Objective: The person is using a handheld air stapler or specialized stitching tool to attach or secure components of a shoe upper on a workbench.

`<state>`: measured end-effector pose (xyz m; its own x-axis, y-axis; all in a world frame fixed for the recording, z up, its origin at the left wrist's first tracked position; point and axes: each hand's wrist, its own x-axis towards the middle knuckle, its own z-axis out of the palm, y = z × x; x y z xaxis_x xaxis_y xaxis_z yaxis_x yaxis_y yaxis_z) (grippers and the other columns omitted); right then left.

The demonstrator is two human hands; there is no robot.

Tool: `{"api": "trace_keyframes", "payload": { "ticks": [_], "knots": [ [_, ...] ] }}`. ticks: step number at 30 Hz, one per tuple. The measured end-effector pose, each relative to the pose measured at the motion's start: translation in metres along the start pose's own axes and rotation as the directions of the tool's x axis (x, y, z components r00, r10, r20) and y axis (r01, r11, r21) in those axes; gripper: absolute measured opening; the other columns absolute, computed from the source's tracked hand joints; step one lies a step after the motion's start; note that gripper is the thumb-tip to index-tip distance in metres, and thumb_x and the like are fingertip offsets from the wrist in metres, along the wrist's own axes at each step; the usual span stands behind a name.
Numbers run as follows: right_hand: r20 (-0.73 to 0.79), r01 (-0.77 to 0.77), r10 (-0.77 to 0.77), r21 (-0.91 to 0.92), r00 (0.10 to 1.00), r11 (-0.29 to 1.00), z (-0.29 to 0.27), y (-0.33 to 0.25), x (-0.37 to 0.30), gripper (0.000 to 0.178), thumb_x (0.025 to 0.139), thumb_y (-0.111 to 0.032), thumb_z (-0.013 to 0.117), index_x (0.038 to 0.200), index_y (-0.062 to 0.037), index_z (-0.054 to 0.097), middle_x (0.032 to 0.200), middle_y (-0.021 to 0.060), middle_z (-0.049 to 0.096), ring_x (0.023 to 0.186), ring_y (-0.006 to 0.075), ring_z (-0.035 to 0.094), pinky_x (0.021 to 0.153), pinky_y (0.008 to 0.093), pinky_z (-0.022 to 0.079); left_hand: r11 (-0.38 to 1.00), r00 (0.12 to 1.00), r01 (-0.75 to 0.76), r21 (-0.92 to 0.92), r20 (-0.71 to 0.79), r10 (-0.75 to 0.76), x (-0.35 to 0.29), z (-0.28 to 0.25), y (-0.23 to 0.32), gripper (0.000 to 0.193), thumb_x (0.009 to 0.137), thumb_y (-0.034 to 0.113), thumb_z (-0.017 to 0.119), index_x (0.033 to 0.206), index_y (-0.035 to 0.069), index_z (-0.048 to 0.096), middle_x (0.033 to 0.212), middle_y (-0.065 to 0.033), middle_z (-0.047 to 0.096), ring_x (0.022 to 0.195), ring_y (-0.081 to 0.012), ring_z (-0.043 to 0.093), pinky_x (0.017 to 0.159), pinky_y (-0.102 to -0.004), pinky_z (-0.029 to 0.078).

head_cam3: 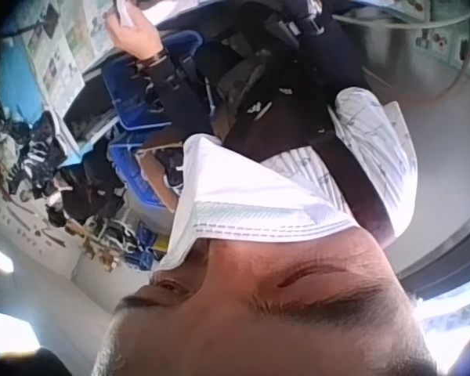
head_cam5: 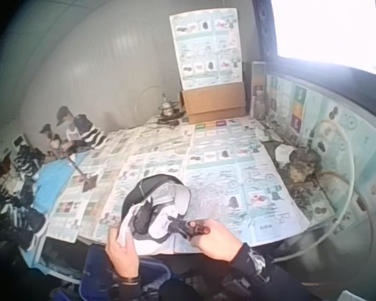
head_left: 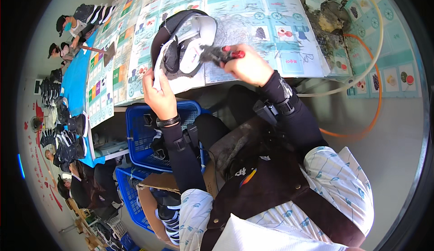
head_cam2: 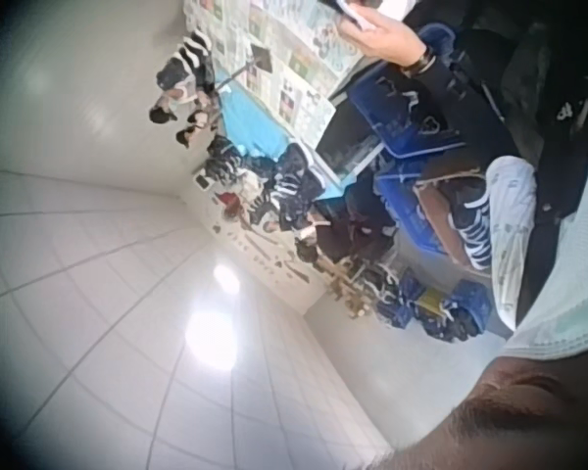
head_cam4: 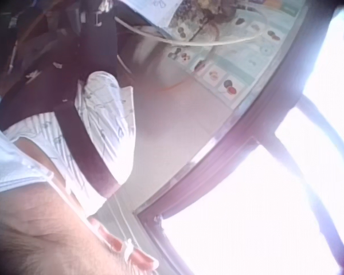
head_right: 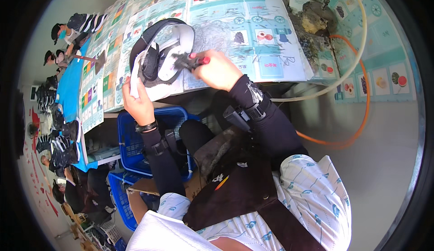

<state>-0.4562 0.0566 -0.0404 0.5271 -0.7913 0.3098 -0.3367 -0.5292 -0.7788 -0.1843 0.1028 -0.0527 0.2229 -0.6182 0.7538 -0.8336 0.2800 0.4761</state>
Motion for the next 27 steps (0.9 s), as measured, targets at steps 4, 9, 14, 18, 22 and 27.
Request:
{"api": "trace_keyframes", "payload": {
  "ticks": [4, 9, 14, 18, 22, 27],
  "knots": [
    [0.103, -0.141, 0.135, 0.054, 0.985, 0.989, 0.003, 0.000, -0.002, 0.013, 0.077, -0.009, 0.065, 0.083, 0.0026, 0.068, 0.078, 0.0164, 0.066, 0.066, 0.0305, 0.064, 0.063, 0.0394, 0.051, 1.000, 1.000, -0.020, -0.002, -0.009, 0.020, -0.001, -0.001, 0.002, 0.020, 0.098, 0.011, 0.067, 0.111, -0.004, 0.063, 0.106, -0.0194, 0.068, 0.098, -0.0380, 0.067, 0.089, -0.0421, 0.051],
    [-0.102, -0.362, 0.367, 0.064, 0.924, 0.930, -0.010, -0.008, -0.001, 0.025, 0.080, -0.016, 0.064, 0.096, 0.0025, 0.070, 0.070, 0.0207, 0.065, 0.069, 0.0358, 0.066, 0.068, 0.0411, 0.052, 1.000, 0.999, 0.027, -0.013, 0.031, -0.027, -0.003, -0.003, 0.003, 0.023, 0.098, 0.010, 0.069, 0.114, -0.005, 0.065, 0.116, -0.0216, 0.071, 0.111, -0.0354, 0.068, 0.099, -0.0405, 0.050],
    [-0.246, -0.428, 0.409, -0.028, 0.879, 0.903, -0.011, -0.016, -0.004, 0.027, 0.080, -0.014, 0.053, 0.095, 0.0001, 0.071, 0.089, 0.0305, 0.067, 0.090, 0.0521, 0.063, 0.083, 0.0550, 0.052, 1.000, 1.000, 0.001, -0.013, 0.032, -0.001, -0.002, -0.001, 0.006, 0.022, 0.098, 0.010, 0.068, 0.113, -0.005, 0.065, 0.116, -0.0214, 0.071, 0.110, -0.0358, 0.068, 0.099, -0.0407, 0.050],
    [-0.143, -0.384, 0.394, 0.094, 0.908, 0.918, -0.002, -0.009, -0.010, 0.017, 0.084, -0.015, 0.067, 0.088, 0.0014, 0.070, 0.066, 0.0166, 0.062, 0.068, 0.0364, 0.065, 0.071, 0.0438, 0.052, 1.000, 1.000, -0.010, -0.011, 0.028, 0.010, -0.002, -0.001, 0.009, 0.021, 0.098, 0.010, 0.068, 0.112, -0.005, 0.065, 0.115, -0.0212, 0.071, 0.110, -0.0365, 0.068, 0.099, -0.0410, 0.050],
    [-0.043, 0.243, -0.259, -0.224, 0.965, 0.944, 0.008, 0.001, -0.012, 0.028, 0.081, -0.007, 0.070, 0.057, -0.0094, 0.056, 0.060, 0.0054, 0.057, 0.064, 0.0250, 0.065, 0.058, 0.0358, 0.050, 1.000, 1.000, -0.001, -0.019, 0.028, 0.001, -0.002, -0.001, 0.011, 0.019, 0.098, 0.009, 0.069, 0.110, -0.005, 0.064, 0.114, -0.0213, 0.070, 0.110, -0.0368, 0.068, 0.100, -0.0412, 0.050],
    [-0.090, -0.061, 0.058, -0.025, 0.994, 0.998, 0.004, -0.007, -0.012, 0.011, 0.080, -0.011, 0.068, 0.072, -0.0047, 0.064, 0.065, 0.0127, 0.061, 0.065, 0.0342, 0.064, 0.064, 0.0393, 0.050, 1.000, 1.000, -0.004, -0.013, 0.031, 0.005, -0.002, -0.001, 0.011, 0.020, 0.098, 0.010, 0.069, 0.109, -0.005, 0.065, 0.113, -0.0211, 0.070, 0.111, -0.0370, 0.068, 0.100, -0.0414, 0.050]
  ]
}}
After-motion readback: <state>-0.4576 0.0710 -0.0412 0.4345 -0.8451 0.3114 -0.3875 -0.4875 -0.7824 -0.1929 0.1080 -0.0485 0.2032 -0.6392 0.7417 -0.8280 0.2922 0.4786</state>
